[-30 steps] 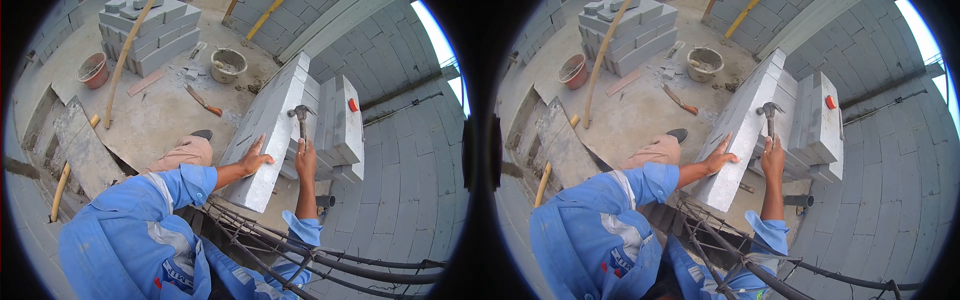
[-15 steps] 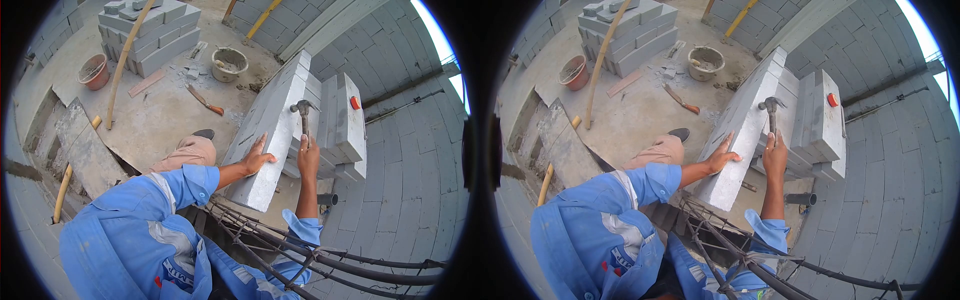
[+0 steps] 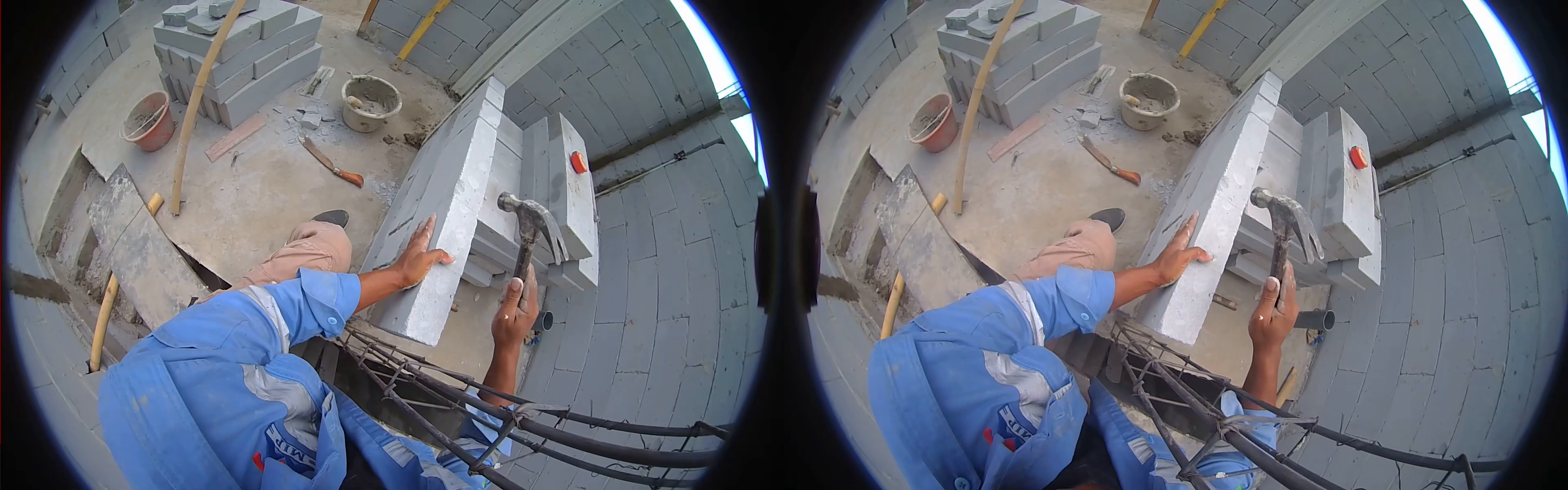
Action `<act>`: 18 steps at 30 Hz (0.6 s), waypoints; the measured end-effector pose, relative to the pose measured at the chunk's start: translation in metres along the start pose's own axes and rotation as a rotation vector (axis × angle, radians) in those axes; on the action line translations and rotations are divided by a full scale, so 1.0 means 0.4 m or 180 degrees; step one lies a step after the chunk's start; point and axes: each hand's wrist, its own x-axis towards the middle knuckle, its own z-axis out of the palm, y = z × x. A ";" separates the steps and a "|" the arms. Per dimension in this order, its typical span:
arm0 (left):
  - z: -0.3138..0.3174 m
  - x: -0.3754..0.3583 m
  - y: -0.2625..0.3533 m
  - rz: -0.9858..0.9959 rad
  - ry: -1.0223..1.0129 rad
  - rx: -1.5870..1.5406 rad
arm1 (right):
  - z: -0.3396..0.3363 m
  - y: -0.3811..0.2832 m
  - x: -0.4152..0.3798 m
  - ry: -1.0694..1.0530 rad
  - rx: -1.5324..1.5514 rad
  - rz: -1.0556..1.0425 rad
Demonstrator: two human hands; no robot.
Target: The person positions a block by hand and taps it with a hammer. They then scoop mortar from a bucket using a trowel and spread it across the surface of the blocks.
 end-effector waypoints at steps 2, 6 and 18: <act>0.006 0.004 -0.007 0.0038 -0.0028 -0.0004 | -0.004 -0.018 -0.034 -0.0016 -0.0240 -0.0075; 0.009 -0.004 -0.023 0.0004 0.0000 -0.0246 | 0.016 -0.039 -0.025 -0.1193 -0.0909 0.1184; -0.014 0.025 0.002 -0.0075 -0.0170 -0.0369 | -0.081 0.014 -0.248 -0.0275 -0.0751 0.0840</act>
